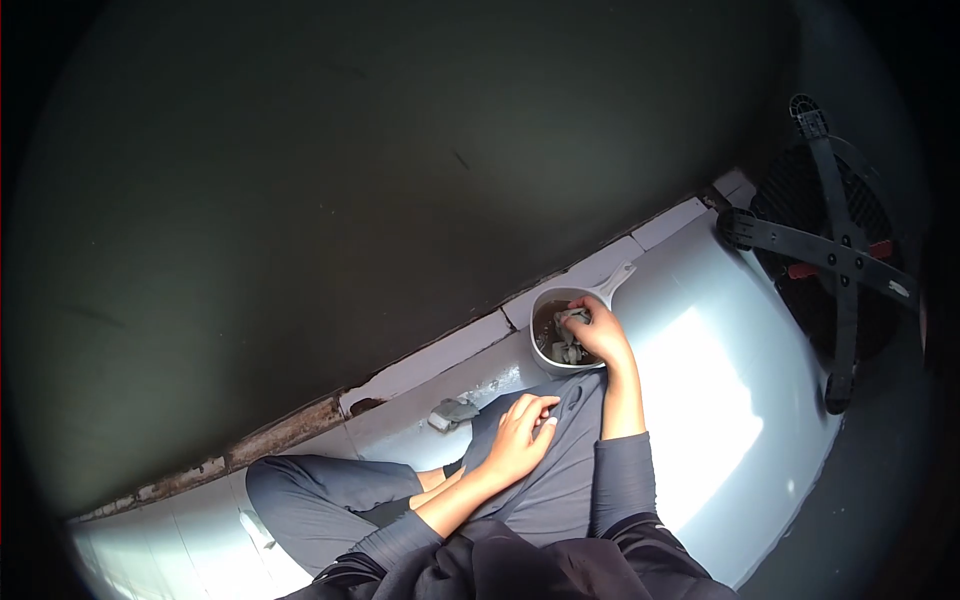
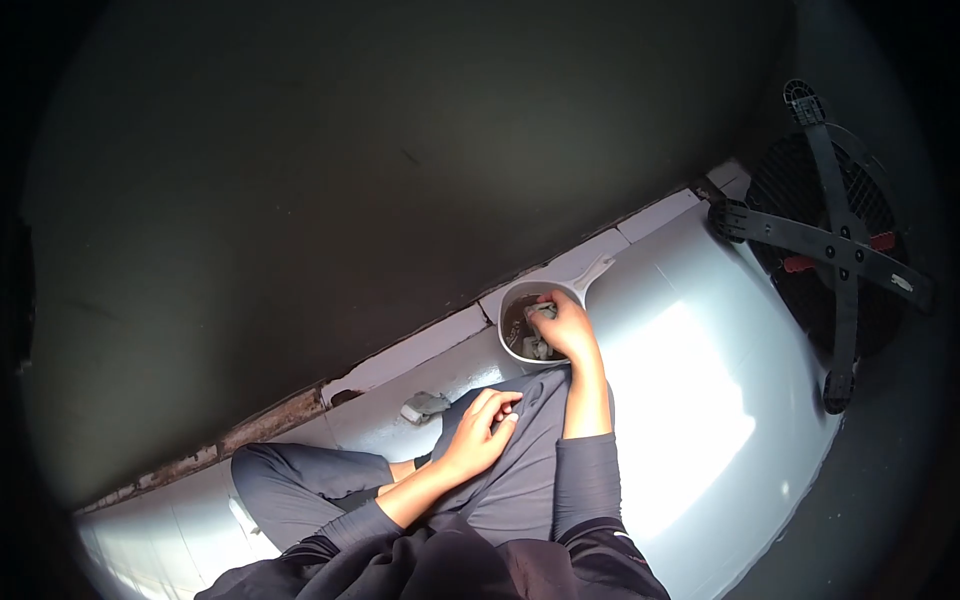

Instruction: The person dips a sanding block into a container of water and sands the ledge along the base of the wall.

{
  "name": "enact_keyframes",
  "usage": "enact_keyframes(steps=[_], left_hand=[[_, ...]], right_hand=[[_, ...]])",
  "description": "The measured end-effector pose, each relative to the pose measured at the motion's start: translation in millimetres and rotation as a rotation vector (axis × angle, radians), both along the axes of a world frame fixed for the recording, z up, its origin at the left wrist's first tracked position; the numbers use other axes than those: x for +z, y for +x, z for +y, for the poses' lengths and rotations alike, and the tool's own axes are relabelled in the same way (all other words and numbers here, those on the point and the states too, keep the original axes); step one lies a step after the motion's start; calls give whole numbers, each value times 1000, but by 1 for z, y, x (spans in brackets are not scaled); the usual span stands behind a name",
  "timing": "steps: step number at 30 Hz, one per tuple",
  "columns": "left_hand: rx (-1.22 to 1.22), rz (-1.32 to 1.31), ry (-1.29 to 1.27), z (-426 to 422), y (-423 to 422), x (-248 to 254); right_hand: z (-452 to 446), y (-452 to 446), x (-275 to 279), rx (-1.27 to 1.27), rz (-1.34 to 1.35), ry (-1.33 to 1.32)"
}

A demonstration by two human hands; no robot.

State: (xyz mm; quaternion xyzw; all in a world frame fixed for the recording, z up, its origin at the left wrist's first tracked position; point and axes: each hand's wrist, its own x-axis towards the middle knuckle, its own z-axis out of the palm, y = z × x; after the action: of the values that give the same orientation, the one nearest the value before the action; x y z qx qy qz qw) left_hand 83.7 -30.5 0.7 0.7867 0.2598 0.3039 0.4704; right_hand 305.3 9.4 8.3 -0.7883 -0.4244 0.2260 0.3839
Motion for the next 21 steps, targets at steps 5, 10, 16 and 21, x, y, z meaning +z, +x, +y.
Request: enact_keyframes(steps=[5,10,16,21], left_hand=[[100,100,83,-7,4,-6],[68,109,174,-3,1,-6],[65,123,173,-3,2,-7],[64,117,174,-3,2,-6]], right_hand=[[5,-7,11,-15,-251,-369],[30,-11,3,102,-269,-685],[37,-17,-20,127,-404,-758],[33,-11,-12,39,-177,-243]])
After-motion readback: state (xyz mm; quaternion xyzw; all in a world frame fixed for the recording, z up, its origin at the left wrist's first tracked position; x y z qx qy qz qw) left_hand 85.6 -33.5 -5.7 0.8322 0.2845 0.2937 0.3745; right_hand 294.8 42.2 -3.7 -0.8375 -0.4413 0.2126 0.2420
